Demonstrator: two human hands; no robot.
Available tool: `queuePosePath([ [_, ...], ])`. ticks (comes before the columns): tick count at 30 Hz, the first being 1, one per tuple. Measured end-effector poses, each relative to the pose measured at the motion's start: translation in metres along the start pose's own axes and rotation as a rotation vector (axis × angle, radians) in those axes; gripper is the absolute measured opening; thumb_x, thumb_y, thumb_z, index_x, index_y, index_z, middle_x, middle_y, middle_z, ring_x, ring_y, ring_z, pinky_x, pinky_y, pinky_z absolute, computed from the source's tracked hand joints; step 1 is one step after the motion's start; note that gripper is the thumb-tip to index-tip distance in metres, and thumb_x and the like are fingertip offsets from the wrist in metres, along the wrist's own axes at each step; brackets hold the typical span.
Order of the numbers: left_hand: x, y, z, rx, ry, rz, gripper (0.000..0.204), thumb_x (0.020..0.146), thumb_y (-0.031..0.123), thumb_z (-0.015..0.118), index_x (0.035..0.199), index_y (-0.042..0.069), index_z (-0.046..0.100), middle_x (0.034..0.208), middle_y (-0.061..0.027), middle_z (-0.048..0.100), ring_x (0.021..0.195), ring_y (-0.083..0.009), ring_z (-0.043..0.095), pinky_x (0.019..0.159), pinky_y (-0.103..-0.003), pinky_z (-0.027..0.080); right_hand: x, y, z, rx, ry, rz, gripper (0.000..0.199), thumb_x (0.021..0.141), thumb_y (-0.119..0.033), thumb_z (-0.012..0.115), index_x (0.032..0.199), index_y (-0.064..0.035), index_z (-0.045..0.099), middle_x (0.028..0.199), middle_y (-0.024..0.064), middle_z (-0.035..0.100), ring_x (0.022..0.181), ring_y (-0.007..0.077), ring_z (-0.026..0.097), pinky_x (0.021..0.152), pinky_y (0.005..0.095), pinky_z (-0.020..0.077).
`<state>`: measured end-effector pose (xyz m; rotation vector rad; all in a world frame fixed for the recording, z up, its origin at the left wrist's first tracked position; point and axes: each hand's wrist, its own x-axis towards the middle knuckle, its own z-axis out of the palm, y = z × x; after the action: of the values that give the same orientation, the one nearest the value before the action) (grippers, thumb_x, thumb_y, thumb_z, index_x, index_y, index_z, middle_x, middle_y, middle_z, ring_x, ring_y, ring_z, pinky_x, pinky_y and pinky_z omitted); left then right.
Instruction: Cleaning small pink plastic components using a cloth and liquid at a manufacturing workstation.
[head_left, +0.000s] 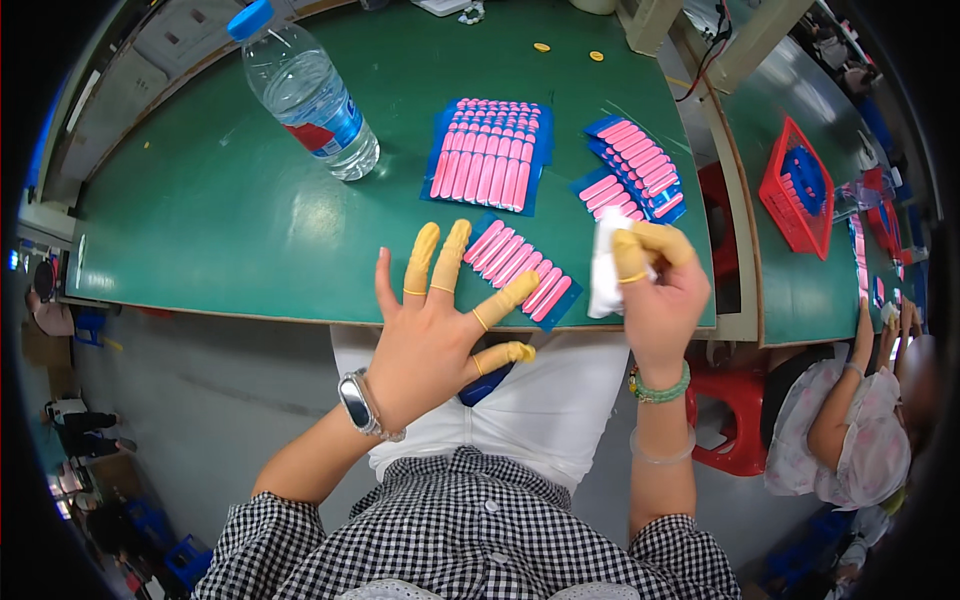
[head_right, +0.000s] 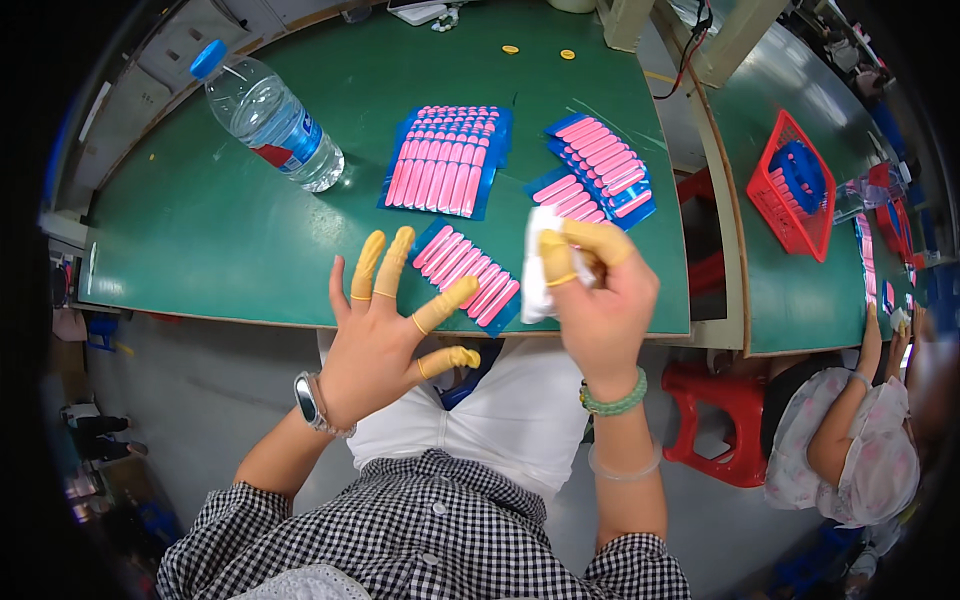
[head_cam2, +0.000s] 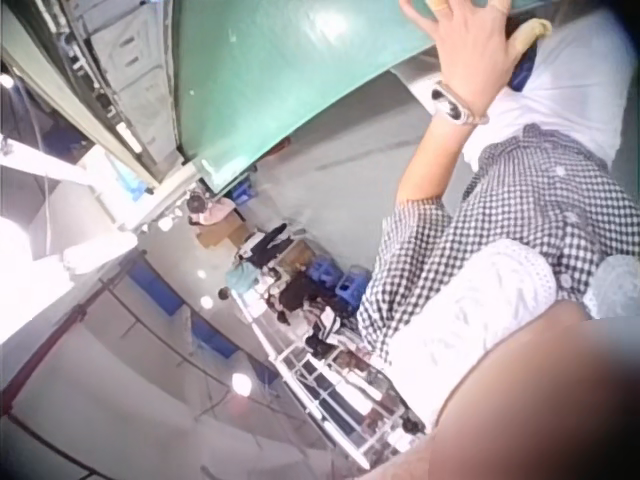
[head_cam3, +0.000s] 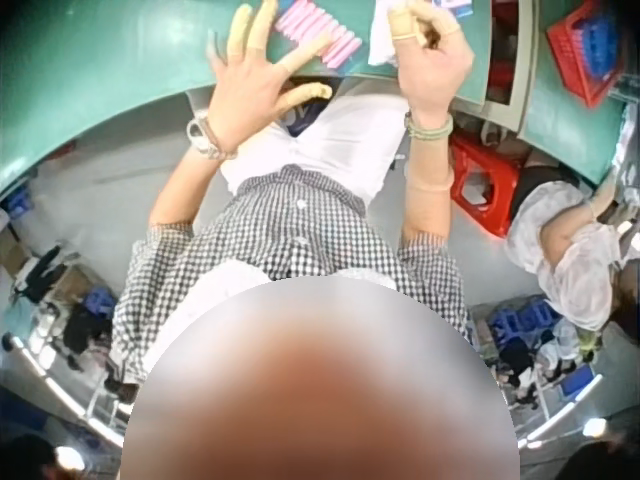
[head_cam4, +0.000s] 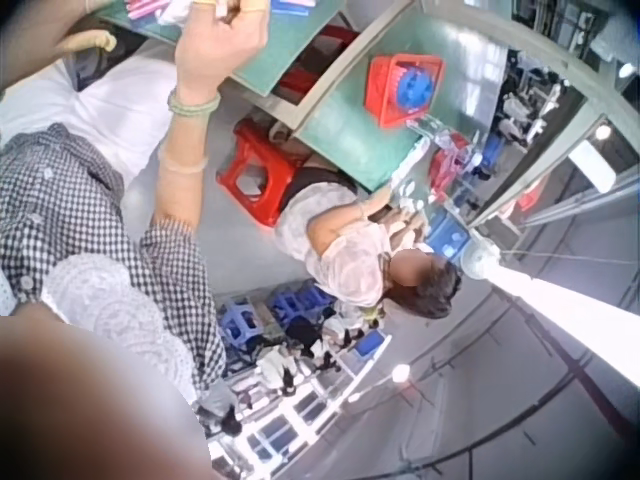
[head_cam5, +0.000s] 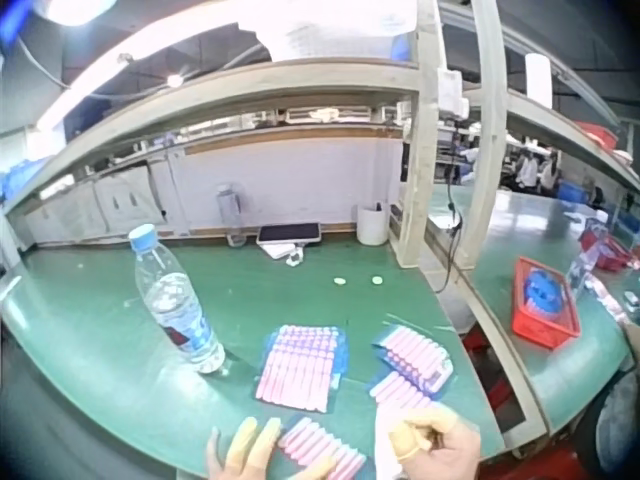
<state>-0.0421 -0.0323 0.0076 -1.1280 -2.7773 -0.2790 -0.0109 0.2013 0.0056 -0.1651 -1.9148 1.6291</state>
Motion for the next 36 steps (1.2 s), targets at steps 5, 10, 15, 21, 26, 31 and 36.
queuePosePath([
  [5, -0.005, 0.011, 0.004, -0.083, -0.115, 0.080, 0.071, 0.080, 0.077, 0.063, 0.146, 0.053, 0.054, 0.160, -0.0342, 0.031, 0.151, -0.0507, 0.026, 0.112, -0.080, 0.005, 0.025, -0.004, 0.034, -0.414, -0.413, -0.080, 0.022, 0.087, -0.020, 0.076, 0.096, -0.0012, 0.071, 0.083, 0.0115, 0.071, 0.070, 0.0261, 0.068, 0.062, 0.0361, 0.0526],
  [10, -0.004, 0.013, 0.011, -0.021, -0.084, 0.069, 0.069, 0.080, 0.071, 0.068, 0.146, 0.054, 0.053, 0.157, -0.0353, 0.035, 0.151, -0.0499, 0.027, 0.113, -0.080, 0.006, 0.034, -0.002, 0.047, -0.660, -0.503, 0.024, 0.022, 0.087, -0.026, 0.073, 0.093, -0.0052, 0.071, 0.085, 0.0113, 0.072, 0.076, 0.0306, 0.070, 0.065, 0.0418, 0.0543],
  [15, -0.013, 0.011, 0.020, 0.071, -0.124, 0.068, 0.069, 0.080, 0.065, 0.072, 0.146, 0.057, 0.051, 0.153, -0.0361, 0.040, 0.151, -0.0487, 0.028, 0.115, -0.078, 0.006, 0.011, -0.007, 0.063, -0.747, -0.541, -0.286, 0.019, 0.086, -0.024, 0.072, 0.089, -0.0057, 0.069, 0.082, 0.0123, 0.071, 0.071, 0.0319, 0.069, 0.062, 0.0437, 0.0545],
  [21, -0.009, 0.015, 0.020, -0.019, -0.004, 0.033, 0.066, 0.080, 0.055, 0.076, 0.142, 0.057, 0.054, 0.150, -0.0324, 0.045, 0.151, -0.0456, 0.030, 0.117, -0.074, 0.008, 0.036, 0.000, 0.065, -0.848, -0.470, -0.223, 0.017, 0.087, -0.021, 0.074, 0.087, -0.0043, 0.070, 0.076, 0.0134, 0.068, 0.066, 0.0323, 0.067, 0.058, 0.0420, 0.0506],
  [26, -0.012, 0.014, 0.024, 0.005, 0.025, 0.034, 0.063, 0.080, 0.052, 0.077, 0.139, 0.057, 0.057, 0.152, -0.0310, 0.045, 0.149, -0.0451, 0.034, 0.117, -0.073, 0.012, 0.021, -0.005, 0.071, -0.762, -0.571, -0.349, 0.017, 0.081, -0.019, 0.074, 0.078, -0.0050, 0.064, 0.078, 0.0113, 0.067, 0.067, 0.0317, 0.068, 0.059, 0.0421, 0.0545],
  [31, -0.011, 0.015, 0.028, 0.008, 0.035, 0.009, 0.064, 0.079, 0.051, 0.078, 0.139, 0.057, 0.057, 0.150, -0.0308, 0.047, 0.146, -0.0445, 0.038, 0.117, -0.071, 0.015, 0.015, -0.002, 0.073, -0.753, -0.518, -0.280, 0.015, 0.083, -0.018, 0.073, 0.082, -0.0051, 0.064, 0.079, 0.0121, 0.067, 0.069, 0.0336, 0.068, 0.058, 0.0435, 0.0537],
  [36, -0.008, 0.016, 0.024, 0.023, 0.065, 0.026, 0.066, 0.081, 0.054, 0.075, 0.143, 0.059, 0.053, 0.148, -0.0340, 0.047, 0.145, -0.0445, 0.040, 0.117, -0.070, 0.016, 0.049, 0.004, 0.055, -0.831, -0.485, -0.047, 0.020, 0.080, -0.020, 0.075, 0.085, -0.0047, 0.063, 0.085, 0.0127, 0.068, 0.071, 0.0336, 0.069, 0.061, 0.0430, 0.0545],
])
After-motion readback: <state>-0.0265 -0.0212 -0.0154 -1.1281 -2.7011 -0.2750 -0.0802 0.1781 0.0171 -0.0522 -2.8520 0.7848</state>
